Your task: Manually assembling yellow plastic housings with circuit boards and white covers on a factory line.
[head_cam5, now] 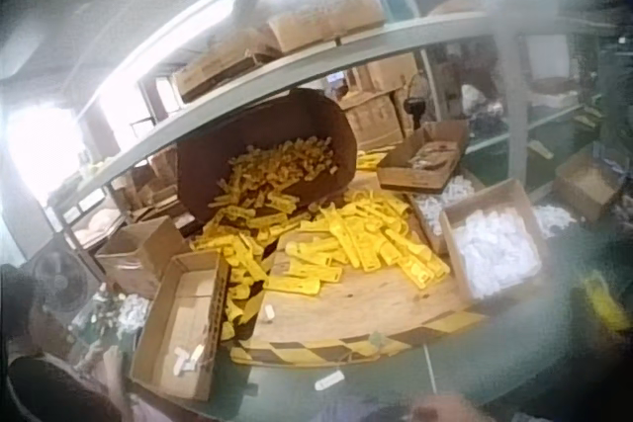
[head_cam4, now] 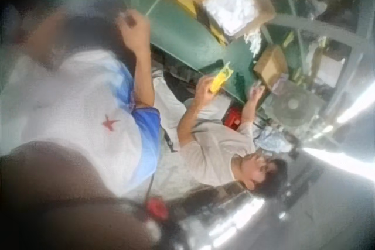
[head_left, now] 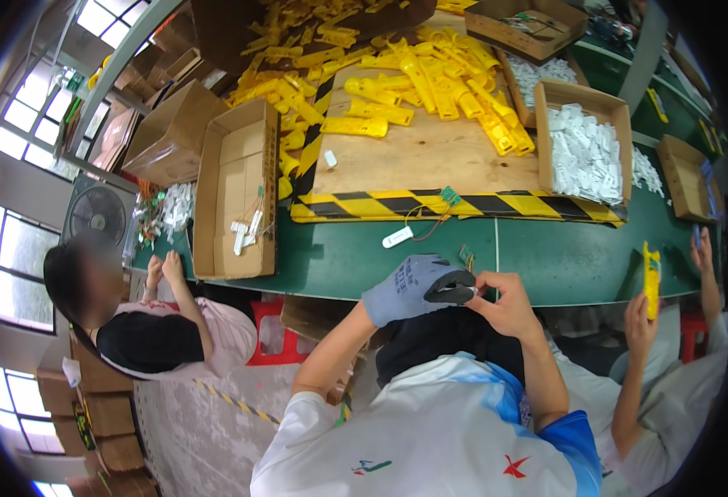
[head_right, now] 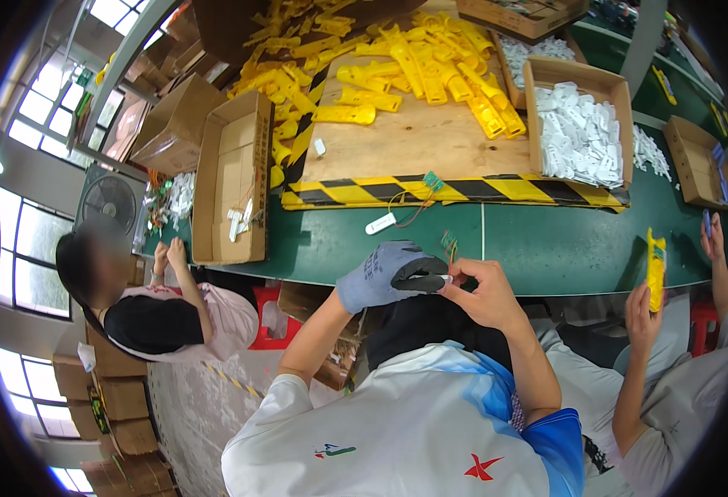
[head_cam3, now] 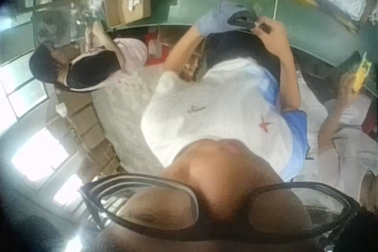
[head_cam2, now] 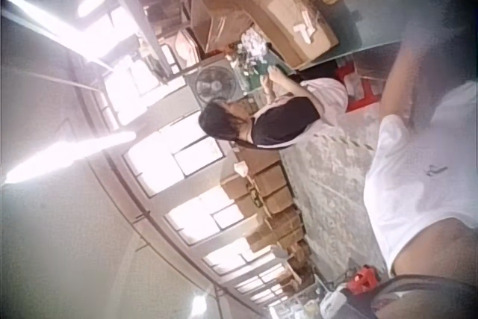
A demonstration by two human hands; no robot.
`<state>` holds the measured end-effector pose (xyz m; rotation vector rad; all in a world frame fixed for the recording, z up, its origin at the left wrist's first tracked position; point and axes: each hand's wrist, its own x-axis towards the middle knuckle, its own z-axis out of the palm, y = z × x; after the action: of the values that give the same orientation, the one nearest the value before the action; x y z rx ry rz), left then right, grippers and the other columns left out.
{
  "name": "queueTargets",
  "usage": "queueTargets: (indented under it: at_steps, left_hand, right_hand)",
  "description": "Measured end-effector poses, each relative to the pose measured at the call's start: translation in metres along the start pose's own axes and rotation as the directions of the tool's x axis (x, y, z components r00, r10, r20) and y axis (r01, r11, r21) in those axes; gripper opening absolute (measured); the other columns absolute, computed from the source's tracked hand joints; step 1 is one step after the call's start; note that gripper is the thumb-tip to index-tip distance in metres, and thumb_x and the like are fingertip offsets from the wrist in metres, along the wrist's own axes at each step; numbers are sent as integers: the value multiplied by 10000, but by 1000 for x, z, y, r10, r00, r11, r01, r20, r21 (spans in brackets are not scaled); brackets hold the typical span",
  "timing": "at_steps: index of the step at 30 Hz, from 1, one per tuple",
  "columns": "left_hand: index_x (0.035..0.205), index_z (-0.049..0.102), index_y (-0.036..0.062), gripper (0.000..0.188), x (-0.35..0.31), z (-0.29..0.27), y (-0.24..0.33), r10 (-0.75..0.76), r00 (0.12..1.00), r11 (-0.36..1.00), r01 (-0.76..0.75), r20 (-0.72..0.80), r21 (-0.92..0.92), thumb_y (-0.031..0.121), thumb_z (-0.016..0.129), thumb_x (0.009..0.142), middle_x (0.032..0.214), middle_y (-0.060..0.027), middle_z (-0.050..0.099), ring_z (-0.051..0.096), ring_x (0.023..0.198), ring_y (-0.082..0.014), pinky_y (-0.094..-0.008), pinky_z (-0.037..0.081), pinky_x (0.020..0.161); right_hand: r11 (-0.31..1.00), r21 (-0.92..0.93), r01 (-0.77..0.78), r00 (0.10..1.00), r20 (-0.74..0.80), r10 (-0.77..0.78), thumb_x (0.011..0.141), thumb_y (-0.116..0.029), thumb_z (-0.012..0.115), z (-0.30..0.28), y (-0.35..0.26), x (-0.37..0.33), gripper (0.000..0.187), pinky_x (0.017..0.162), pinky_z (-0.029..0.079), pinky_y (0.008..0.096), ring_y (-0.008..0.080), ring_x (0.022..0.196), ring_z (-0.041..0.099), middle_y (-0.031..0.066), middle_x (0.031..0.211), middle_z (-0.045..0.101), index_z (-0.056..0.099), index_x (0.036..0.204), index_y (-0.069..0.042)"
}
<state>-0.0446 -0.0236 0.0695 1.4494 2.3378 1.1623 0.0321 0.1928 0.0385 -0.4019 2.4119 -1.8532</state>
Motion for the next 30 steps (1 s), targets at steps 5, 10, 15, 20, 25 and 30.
queueTargets:
  at_steps: [5, 10, 15, 20, 25, 30]
  left_hand:
    - [1105, 640, 25, 311, 69, -56, -65, -9, 886, 978, 103, -463, 179, 163, 688, 830, 977, -148, 672, 653, 897, -304, -366, 511, 795]
    - [1330, 511, 84, 549, 75, -172, -216, -274, 926, 554, 371, -258, 745, 135, 634, 798, 1332, -182, 527, 443, 1271, -392, -452, 333, 1077]
    - [1256, 572, 117, 549, 91, -159, -229, -491, 863, 341, 314, -117, 886, 155, 710, 725, 1261, -155, 564, 485, 1207, -364, -467, 365, 1026]
    - [1170, 610, 107, 517, 89, -126, -173, -253, 914, 558, 406, -317, 724, 170, 774, 684, 1241, -200, 545, 469, 1196, -382, -475, 370, 1015]
    - [1094, 575, -27, 359, 82, -91, -91, -333, 561, 942, 170, -758, -288, 161, 731, 831, 1027, -148, 631, 625, 939, -275, -376, 499, 858]
    - [1121, 519, 46, 344, 77, -48, -2, -495, 360, 739, -305, -791, -601, 305, 647, 934, 914, -61, 555, 584, 805, -171, -331, 519, 742]
  right_hand:
    - [902, 423, 86, 930, -359, 79, 880, -133, 681, 5, 18, -17, 145, 571, 425, 227, 82, 619, 557, 54, 746, 662, 658, 936, -1]
    - [524, 844, 115, 928, -279, 246, 965, -156, 582, 21, 31, -41, 174, 555, 397, 172, 60, 703, 562, 59, 837, 648, 621, 1047, -8]
    - [419, 891, 173, 863, -342, 372, 972, -187, 579, 24, 25, -45, 203, 542, 465, 191, 71, 753, 622, 49, 903, 674, 626, 1080, -21]
    - [540, 836, 98, 901, -304, 308, 966, -167, 584, 26, 19, -34, 208, 524, 491, 202, 98, 768, 647, 68, 899, 686, 639, 1084, -4]
    - [859, 473, 195, 879, -472, 61, 927, -102, 610, 18, -13, 16, 196, 497, 478, 210, 88, 696, 635, 76, 834, 698, 691, 1049, 30]
    - [938, 210, 276, 811, -574, -110, 889, -104, 673, 28, -47, 68, 190, 519, 468, 206, 55, 598, 601, 57, 717, 685, 703, 1005, 43]
